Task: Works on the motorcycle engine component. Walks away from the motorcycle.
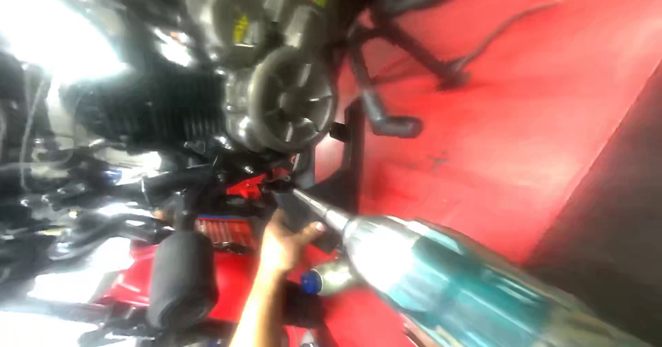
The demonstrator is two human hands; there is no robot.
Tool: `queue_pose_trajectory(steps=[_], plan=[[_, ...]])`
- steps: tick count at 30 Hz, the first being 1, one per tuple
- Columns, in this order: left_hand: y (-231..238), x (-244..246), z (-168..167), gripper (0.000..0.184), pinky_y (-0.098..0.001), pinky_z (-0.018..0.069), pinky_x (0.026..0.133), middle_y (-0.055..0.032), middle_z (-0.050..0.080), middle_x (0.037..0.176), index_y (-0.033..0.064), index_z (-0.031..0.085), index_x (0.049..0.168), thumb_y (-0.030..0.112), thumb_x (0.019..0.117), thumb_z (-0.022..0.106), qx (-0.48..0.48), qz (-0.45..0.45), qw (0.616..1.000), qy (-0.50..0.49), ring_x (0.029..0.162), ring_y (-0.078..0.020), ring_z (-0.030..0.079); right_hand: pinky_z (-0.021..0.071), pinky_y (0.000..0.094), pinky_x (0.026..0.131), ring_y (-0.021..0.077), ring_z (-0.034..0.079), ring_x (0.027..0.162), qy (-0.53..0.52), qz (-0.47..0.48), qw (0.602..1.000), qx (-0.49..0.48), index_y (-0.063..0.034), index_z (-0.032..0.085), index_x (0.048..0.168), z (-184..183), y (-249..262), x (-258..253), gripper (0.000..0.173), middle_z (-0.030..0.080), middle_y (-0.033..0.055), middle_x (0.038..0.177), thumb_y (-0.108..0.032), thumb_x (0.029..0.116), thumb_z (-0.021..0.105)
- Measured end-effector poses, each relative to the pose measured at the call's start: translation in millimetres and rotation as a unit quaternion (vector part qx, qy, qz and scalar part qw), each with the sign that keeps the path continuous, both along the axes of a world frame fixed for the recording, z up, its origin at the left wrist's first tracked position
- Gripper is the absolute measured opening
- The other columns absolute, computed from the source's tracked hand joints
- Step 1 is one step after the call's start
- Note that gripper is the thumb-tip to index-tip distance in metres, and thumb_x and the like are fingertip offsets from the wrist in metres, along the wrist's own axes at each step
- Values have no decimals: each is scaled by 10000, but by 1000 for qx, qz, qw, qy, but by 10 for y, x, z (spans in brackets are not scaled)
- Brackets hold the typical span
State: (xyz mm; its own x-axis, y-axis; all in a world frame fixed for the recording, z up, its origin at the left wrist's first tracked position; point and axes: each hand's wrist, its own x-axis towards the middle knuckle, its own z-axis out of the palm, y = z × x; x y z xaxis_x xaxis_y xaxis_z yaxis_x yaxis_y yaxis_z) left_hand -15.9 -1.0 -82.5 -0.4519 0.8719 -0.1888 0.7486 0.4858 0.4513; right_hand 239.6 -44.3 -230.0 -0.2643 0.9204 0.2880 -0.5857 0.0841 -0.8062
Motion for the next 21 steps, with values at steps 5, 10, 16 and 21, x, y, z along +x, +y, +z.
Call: queue_pose_trajectory(steps=[5, 10, 16, 21], plan=[[122, 155, -72, 705, -482, 558, 965, -135, 697, 1166, 59, 619, 1313, 454, 778, 855, -38, 35, 998, 21, 1072, -242, 682, 608, 395, 981, 216, 726, 1069, -84, -102, 990, 51, 58, 599, 1327, 704, 553, -249, 615, 725, 126, 1211, -236, 842, 839], [-29, 194, 55, 754, -434, 542, 991, -110, 670, 1244, 80, 599, 1350, 522, 784, 828, -19, 34, 999, 12, 1114, -205, 667, 566, 339, 1029, 129, 685, 1146, -91, -233, 962, 113, -3, 533, 1357, 836, 719, -443, 666, 705, 52, 1235, -208, 822, 873], [-154, -232, -347, 834, -322, 577, 951, 23, 694, 1161, 152, 642, 1277, 698, 674, 827, 28, 6, 999, 26, 1048, -62, 671, 612, 439, 929, 225, 722, 1026, -128, -162, 977, 45, 94, 608, 1203, 632, 739, -417, 489, 725, 158, 1096, -153, 851, 841], [-108, -183, -149, 842, -294, 515, 1031, -57, 669, 1252, 65, 611, 1310, 635, 729, 827, 3, -9, 999, -34, 1139, -76, 642, 518, 126, 923, -88, 636, 938, -116, -80, 988, -61, 155, 631, 1006, 1310, 624, -420, 114, 707, -17, 926, 82, 928, 593]])
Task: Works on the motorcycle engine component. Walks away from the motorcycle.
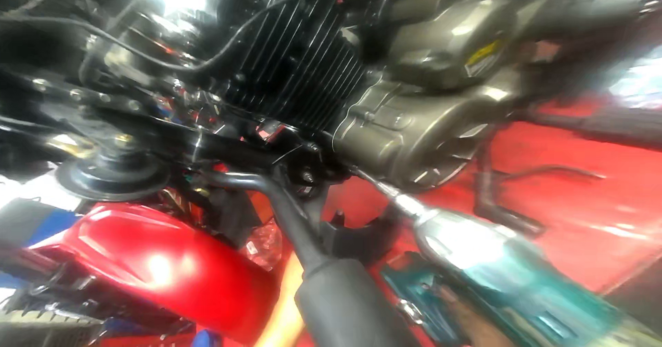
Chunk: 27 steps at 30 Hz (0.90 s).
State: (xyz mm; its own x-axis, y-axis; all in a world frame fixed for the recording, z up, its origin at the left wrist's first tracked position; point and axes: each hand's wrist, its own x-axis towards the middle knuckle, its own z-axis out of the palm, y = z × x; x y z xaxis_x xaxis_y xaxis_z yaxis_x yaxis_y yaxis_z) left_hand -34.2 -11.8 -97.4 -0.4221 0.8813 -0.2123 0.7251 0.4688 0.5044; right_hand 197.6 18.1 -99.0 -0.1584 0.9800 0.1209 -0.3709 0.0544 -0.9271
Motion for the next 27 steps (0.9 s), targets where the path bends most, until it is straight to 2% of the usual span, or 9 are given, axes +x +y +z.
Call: queue_pose_trajectory(steps=[2, 5, 7, 12, 14, 16, 20, 24, 27], plan=[[28, 48, 83, 832, -299, 504, 1046, -71, 664, 1259, 51, 605, 1313, 616, 741, 820, -21, 8, 1000, -5, 1154, -85, 637, 478, 68, 907, -136, 621, 900, 0, 1, 999, -36, 207, 642, 947, 322, -17, -1, 133, 725, -12, 870, 98, 908, 578], [67, 46, 99, 823, -313, 518, 1034, -45, 672, 1234, 71, 595, 1319, 605, 736, 822, -31, 18, 999, -11, 1143, -82, 641, 541, 175, 964, -51, 666, 1019, -29, 7, 994, 106, 119, 687, 1072, -175, 58, 108, 185, 755, 20, 1031, -37, 975, 664], [72, 29, 73, 815, -331, 526, 1030, -40, 677, 1216, 84, 598, 1310, 610, 730, 823, -33, 22, 999, -11, 1135, -96, 647, 542, 184, 963, -52, 661, 1031, -38, 12, 992, 118, 94, 692, 1089, -259, 59, 102, 185, 751, -7, 1048, -52, 983, 651], [85, 36, 95, 793, -330, 540, 1010, -20, 671, 1211, 120, 611, 1287, 623, 714, 829, -53, 39, 998, -20, 1119, -88, 649, 475, 79, 916, -109, 615, 938, -63, 60, 993, -79, 199, 636, 1029, 231, -20, 21, 183, 715, 36, 936, 35, 961, 593], [90, 47, 109, 796, -339, 542, 1006, -31, 666, 1215, 117, 619, 1281, 633, 712, 828, -49, 41, 998, -26, 1116, -98, 650, 526, 149, 912, -87, 645, 961, 31, 98, 994, -32, -78, 698, 1094, -115, 53, 7, 124, 729, -146, 993, -96, 1001, 618], [77, 42, 61, 821, -332, 552, 999, -19, 667, 1209, 127, 627, 1287, 676, 706, 815, -43, 39, 998, -22, 1099, -87, 654, 543, 179, 906, -73, 654, 954, 73, 113, 991, -20, -172, 701, 1127, -298, 101, -45, 148, 724, -201, 1014, -131, 1003, 630], [67, 34, 13, 820, -313, 557, 990, 8, 670, 1201, 147, 629, 1295, 682, 703, 820, -44, 38, 998, -17, 1084, -66, 655, 523, 120, 946, -114, 640, 968, 33, 87, 993, -76, 53, 639, 1068, 8, 84, -23, 131, 713, -139, 958, 48, 953, 576], [96, 53, 32, 743, -356, 563, 971, 13, 673, 1173, 174, 640, 1249, 657, 717, 825, -48, 15, 999, -19, 1078, -86, 658, 471, 147, 1016, -94, 589, 1098, -44, 108, 993, 8, 176, 589, 1194, -335, 15, 64, 307, 696, 5, 1133, -84, 1036, 555], [88, 42, -44, 799, -336, 549, 1008, 10, 662, 1240, 167, 651, 1288, 697, 711, 811, -56, 14, 998, -14, 1121, -80, 643, 506, 158, 972, -93, 613, 1042, -44, 68, 997, 10, 111, 628, 1145, -313, 26, 73, 226, 710, -44, 1061, -60, 1002, 591]])
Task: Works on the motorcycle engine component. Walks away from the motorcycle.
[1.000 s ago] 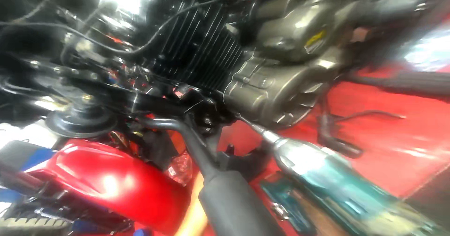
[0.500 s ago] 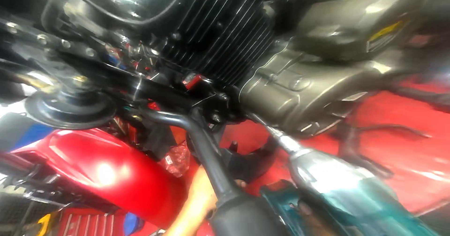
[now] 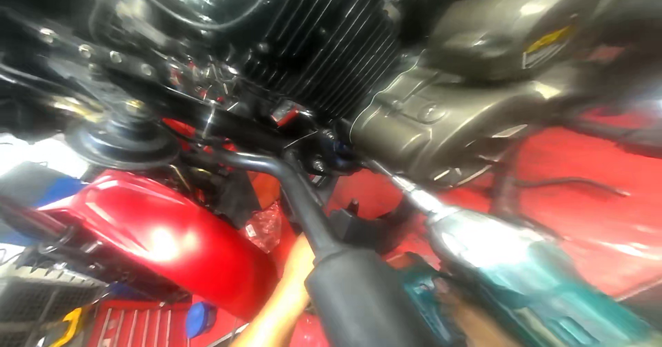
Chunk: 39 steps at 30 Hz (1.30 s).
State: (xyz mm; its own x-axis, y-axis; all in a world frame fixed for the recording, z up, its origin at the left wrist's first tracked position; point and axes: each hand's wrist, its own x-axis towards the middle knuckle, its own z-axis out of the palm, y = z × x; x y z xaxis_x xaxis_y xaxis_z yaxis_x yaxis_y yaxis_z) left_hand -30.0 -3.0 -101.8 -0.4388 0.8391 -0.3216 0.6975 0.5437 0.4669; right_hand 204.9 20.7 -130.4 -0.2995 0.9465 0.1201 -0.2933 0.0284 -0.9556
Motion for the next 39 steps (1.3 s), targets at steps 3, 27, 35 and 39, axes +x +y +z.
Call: queue_pose_trajectory(steps=[3, 27, 35, 39], plan=[[48, 0, -140, 836, -361, 553, 1001, -4, 660, 1255, 164, 644, 1299, 739, 708, 783, -7, -18, 1000, 21, 1120, -104, 650, 538, 187, 966, -60, 649, 1035, 31, -29, 999, 10, 81, 664, 1142, -10, -5, 11, 216, 735, -55, 1057, -47, 969, 649], [301, 422, -695, 928, -413, 538, 1057, -67, 677, 1274, 85, 510, 1425, 540, 702, 872, -201, -66, 970, 122, 1170, -148, 658, 631, 296, 772, 54, 718, 947, -6, -219, 955, 200, -136, 598, 1426, -977, 1083, 1199, 650, 756, -18, 1119, -367, 838, 751], [257, 331, -684, 1073, -428, 465, 1139, -115, 540, 1488, 84, 391, 1547, 519, 708, 900, -230, -89, 964, 99, 1345, -194, 549, 612, 343, 680, 108, 714, 854, -27, -171, 940, 294, -150, 570, 1448, -814, 1386, 969, 713, 748, 10, 1047, -430, 814, 736], [393, 500, -99, 1024, -506, 464, 1131, -177, 558, 1468, 34, 380, 1552, 446, 762, 886, -207, -34, 964, 160, 1331, -283, 570, 614, 351, 696, 133, 724, 864, -46, -166, 933, 317, -176, 566, 1452, -824, 1498, 849, 632, 753, 18, 1060, -431, 884, 680]])
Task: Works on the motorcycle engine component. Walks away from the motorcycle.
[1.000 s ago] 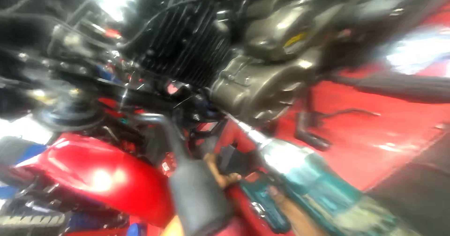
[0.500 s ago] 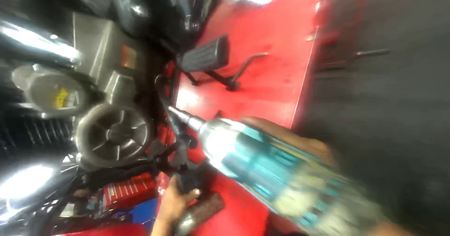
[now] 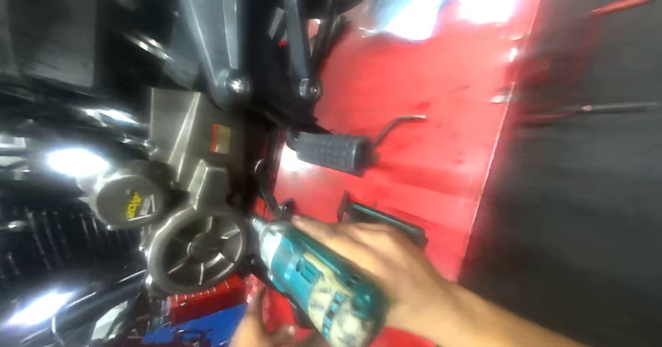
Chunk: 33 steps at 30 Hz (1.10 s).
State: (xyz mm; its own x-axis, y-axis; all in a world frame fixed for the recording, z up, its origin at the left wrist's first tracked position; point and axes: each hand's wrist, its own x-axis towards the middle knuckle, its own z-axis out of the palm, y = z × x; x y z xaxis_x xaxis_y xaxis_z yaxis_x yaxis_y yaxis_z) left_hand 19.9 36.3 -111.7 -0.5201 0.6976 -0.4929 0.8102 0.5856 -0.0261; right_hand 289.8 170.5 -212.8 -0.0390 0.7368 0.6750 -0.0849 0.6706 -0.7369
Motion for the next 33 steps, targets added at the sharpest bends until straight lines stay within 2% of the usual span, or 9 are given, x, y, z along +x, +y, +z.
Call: queue_pose_trajectory(steps=[2, 4, 6, 8, 12, 14, 18, 27, 33], plan=[[19, 81, 345, 625, -448, 564, 1011, -164, 670, 1287, -34, 504, 1426, 209, 905, 747, 170, 42, 983, -60, 1149, -247, 680, 618, 338, 731, 130, 727, 918, 1, 5, 1000, 0, -180, 559, 1459, -16, 17, -34, 589, 750, 19, 1112, -428, 931, 640], [52, 129, 605, 282, -474, 625, 874, -158, 735, 1112, -39, 563, 1281, 109, 1059, 474, 335, 83, 916, -207, 984, -274, 740, 616, 332, 749, 136, 725, 946, 4, 12, 1000, -4, -177, 553, 1463, -27, 20, -63, 563, 745, 28, 1129, -421, 960, 611], [107, 212, 808, 388, -506, 631, 837, -141, 759, 1057, 83, 658, 1183, 333, 1111, 371, 411, 110, 832, -355, 948, -311, 755, 616, 335, 784, 127, 716, 992, 10, 48, 999, -17, -181, 535, 1481, -37, 40, -50, 618, 734, 22, 1172, -458, 937, 633], [180, 318, 941, 486, -514, 616, 869, -118, 767, 1053, 154, 759, 1134, 523, 1049, 453, 423, 112, 775, -456, 974, -308, 751, 617, 333, 793, 98, 703, 1018, 16, 97, 994, -40, -193, 489, 1523, -18, 89, 15, 754, 719, -2, 1221, -509, 867, 686], [292, 537, 1026, 491, -518, 611, 870, -111, 765, 964, 128, 773, 1037, 513, 1050, 468, 442, 146, 723, -511, 924, -284, 754, 599, 353, 655, 115, 703, 884, -17, 95, 995, -36, -225, 458, 1534, 50, 142, 77, 813, 722, -3, 1119, -535, 823, 703], [306, 565, 1037, 441, -514, 620, 854, -119, 759, 923, 108, 765, 1026, 466, 1049, 509, 453, 161, 723, -497, 889, -279, 756, 591, 365, 623, 150, 702, 834, -25, 78, 996, -15, -213, 479, 1521, 31, 135, 48, 755, 719, 19, 1045, -504, 855, 681], [310, 589, 1069, 374, -493, 629, 821, -93, 752, 860, 137, 761, 996, 438, 1043, 543, 477, 168, 746, -433, 829, -257, 755, 620, 370, 692, 107, 714, 912, 15, 108, 991, -75, -253, 469, 1529, 11, 62, 12, 811, 731, -10, 1114, -543, 823, 741], [369, 841, 1126, 465, -444, 643, 736, -55, 711, 746, 111, 731, 852, 345, 1101, 416, 484, 234, 731, -420, 718, -208, 731, 575, 383, 567, 141, 689, 726, 3, 40, 997, -64, -250, 511, 1502, 59, -43, 14, 741, 724, -4, 921, -466, 826, 726], [382, 810, 1101, 472, -495, 644, 736, -128, 751, 883, 74, 655, 985, 358, 1120, 302, 492, 255, 743, -374, 789, -290, 756, 632, 380, 789, 102, 718, 991, 63, 49, 992, -96, -250, 511, 1515, -30, -222, 48, 730, 740, -12, 1175, -497, 862, 723]])
